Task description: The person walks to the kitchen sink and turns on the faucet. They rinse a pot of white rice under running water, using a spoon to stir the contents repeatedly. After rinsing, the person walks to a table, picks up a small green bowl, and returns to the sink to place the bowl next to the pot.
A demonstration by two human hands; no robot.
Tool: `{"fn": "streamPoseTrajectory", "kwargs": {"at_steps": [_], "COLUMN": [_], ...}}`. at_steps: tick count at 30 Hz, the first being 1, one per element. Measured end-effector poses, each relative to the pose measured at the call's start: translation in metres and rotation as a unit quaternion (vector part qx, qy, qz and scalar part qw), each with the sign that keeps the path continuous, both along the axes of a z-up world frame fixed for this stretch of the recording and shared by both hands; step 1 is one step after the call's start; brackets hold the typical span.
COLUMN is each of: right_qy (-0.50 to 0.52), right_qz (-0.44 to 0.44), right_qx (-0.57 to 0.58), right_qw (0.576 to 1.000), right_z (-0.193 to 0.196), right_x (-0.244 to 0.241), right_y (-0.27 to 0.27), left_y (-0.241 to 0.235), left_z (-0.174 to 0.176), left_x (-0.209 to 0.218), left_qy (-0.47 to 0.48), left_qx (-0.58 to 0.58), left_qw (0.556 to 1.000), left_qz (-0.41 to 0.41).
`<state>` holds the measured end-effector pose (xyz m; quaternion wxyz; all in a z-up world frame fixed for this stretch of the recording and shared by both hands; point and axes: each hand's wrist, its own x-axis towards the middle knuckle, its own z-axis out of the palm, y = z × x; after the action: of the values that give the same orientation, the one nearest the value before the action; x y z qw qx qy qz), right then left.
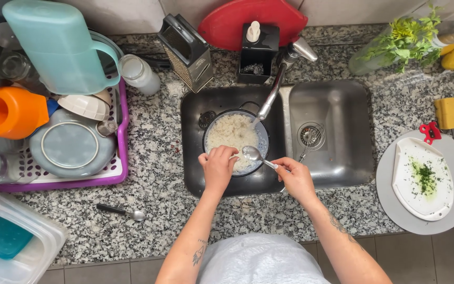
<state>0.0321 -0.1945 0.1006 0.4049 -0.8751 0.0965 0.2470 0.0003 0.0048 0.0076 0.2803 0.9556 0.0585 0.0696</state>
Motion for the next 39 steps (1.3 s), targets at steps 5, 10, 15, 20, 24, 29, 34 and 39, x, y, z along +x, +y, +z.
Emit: {"fn": "streamPoseTrajectory", "kwargs": {"at_steps": [5, 10, 15, 20, 24, 29, 34, 39], "right_qy": [-0.139, -0.343, -0.296, -0.242, -0.211, -0.209, -0.198, -0.188], "right_qz": [0.101, 0.28, 0.256, 0.213, 0.185, 0.174, 0.155, 0.144], "right_qx": [-0.136, -0.358, -0.341, -0.304, -0.259, -0.24, -0.224, -0.216], "right_qw": [0.976, 0.822, 0.855, 0.897, 0.924, 0.932, 0.942, 0.947], "right_z": [-0.029, -0.078, -0.068, -0.053, -0.056, -0.058, -0.055, -0.053], "right_x": [0.0, 0.002, 0.002, 0.002, 0.002, 0.006, 0.008, 0.007], "right_y": [-0.007, -0.015, -0.011, -0.014, -0.023, -0.03, -0.033, -0.035], "left_y": [0.011, 0.015, -0.01, -0.023, -0.025, -0.028, -0.029, -0.029], "left_z": [-0.008, -0.031, -0.084, -0.103, -0.093, -0.088, -0.096, -0.099], "left_x": [-0.007, -0.011, 0.017, 0.045, 0.057, 0.064, 0.064, 0.061], "left_qy": [0.004, 0.032, 0.012, -0.02, -0.04, -0.05, -0.067, -0.068], "left_qx": [-0.004, 0.054, 0.091, 0.131, 0.181, 0.198, 0.217, 0.23], "left_qw": [0.998, 0.996, 0.995, 0.984, 0.968, 0.956, 0.947, 0.942], "left_qz": [0.061, 0.06, -0.024, -0.118, -0.168, -0.21, -0.225, -0.233]}}
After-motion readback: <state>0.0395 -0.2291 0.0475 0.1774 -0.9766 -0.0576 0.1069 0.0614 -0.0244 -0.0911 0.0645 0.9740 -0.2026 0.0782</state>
